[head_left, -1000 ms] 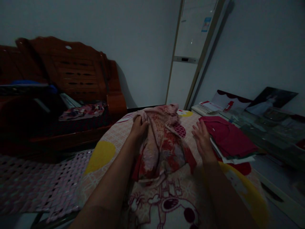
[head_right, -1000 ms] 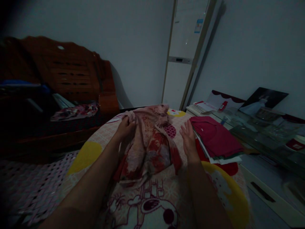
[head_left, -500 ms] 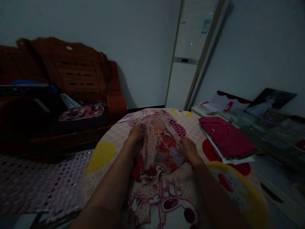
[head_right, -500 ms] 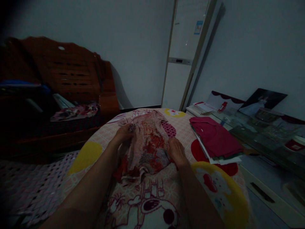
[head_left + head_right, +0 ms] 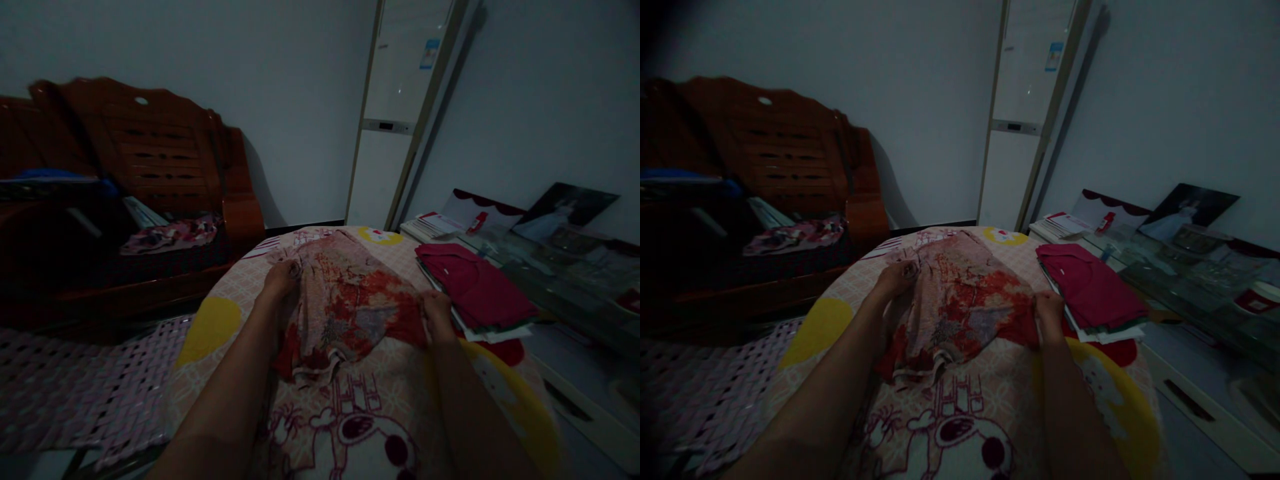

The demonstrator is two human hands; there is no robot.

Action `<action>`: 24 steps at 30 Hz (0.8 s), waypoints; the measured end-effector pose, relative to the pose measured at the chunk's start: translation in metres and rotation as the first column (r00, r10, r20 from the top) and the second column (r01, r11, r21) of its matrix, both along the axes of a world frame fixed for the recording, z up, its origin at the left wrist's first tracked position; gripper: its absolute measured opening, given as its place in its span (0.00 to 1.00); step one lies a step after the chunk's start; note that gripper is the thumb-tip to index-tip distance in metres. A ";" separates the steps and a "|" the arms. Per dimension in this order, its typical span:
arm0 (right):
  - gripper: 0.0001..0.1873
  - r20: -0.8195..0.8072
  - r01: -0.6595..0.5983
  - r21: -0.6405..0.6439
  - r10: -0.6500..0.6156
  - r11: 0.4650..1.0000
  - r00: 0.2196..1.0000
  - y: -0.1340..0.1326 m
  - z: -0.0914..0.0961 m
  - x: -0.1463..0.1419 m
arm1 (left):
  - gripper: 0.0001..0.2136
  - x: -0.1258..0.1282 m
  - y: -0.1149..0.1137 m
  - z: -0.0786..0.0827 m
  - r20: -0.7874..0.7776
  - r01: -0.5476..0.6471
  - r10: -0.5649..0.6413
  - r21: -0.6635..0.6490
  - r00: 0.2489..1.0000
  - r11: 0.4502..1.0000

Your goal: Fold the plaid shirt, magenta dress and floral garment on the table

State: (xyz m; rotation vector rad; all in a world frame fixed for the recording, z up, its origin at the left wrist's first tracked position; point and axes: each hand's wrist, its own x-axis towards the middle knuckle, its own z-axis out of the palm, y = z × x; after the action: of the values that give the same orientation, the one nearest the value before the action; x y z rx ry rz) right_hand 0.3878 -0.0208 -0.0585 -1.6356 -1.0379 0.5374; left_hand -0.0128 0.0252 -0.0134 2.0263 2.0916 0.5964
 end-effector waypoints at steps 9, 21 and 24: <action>0.20 0.036 -0.369 -0.091 0.373 0.925 0.927 -0.002 0.022 -0.019 | 0.10 0.082 -0.043 0.059 0.238 0.640 -0.615 -0.038 0.752 0.768; 0.23 -0.215 -0.260 -0.080 0.238 0.962 0.947 -0.011 0.024 0.007 | 0.27 0.162 -0.098 0.009 -0.158 0.762 -0.798 -0.239 0.581 0.602; 0.32 -0.188 -0.548 -0.103 0.525 0.830 0.830 -0.020 0.037 0.010 | 0.30 0.162 -0.103 0.009 -0.220 0.774 -0.813 -0.252 0.539 0.581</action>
State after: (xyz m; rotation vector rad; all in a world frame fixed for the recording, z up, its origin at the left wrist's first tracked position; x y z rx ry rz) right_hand 0.3978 -0.0406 -0.0217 -1.3889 -1.3754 1.1267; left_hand 0.1490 -0.0774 -0.0048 2.7814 0.9811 -0.0427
